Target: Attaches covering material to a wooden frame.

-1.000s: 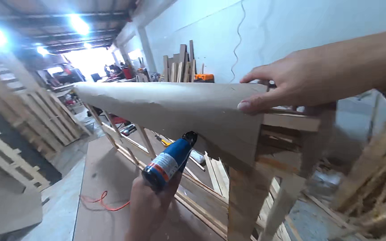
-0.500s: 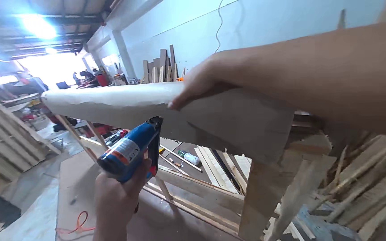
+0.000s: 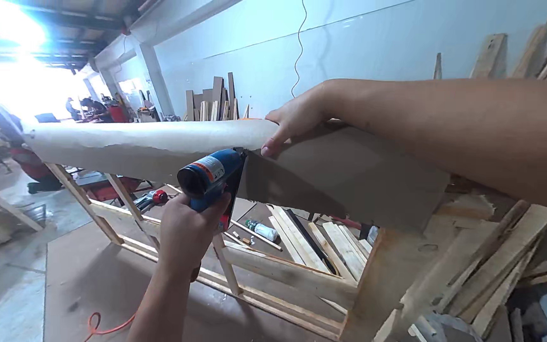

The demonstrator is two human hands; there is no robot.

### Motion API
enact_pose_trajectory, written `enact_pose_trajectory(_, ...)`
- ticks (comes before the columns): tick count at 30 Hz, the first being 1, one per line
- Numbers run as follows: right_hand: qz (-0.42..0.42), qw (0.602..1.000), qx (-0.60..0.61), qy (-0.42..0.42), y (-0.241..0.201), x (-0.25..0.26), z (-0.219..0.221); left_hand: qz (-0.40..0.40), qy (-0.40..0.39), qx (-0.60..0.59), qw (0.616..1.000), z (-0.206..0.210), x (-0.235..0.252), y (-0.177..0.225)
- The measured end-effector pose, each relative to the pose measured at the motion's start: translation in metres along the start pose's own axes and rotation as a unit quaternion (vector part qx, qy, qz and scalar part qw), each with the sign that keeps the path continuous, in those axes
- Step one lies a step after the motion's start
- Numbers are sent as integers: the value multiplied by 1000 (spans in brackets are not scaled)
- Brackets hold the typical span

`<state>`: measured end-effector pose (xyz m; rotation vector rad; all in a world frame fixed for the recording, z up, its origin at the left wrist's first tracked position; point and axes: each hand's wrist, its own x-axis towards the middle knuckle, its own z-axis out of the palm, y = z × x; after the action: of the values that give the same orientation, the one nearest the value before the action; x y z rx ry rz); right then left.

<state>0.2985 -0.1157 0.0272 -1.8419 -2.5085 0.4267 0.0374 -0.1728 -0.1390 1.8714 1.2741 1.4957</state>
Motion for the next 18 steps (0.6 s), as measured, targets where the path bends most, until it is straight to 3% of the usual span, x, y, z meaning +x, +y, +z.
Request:
enact_pose_trajectory(9, 1, 996, -60, 69, 15, 4, 5, 4, 12, 55, 998, 19, 6, 0)
enact_pose_trajectory(13, -49, 999, 17, 6, 38, -17, -5, 18, 23, -9, 1000, 12, 0, 7)
enact_pose_trajectory(18, 25, 996, 78, 18, 50, -48, 3, 73, 57, -135, 987, 11, -22, 21)
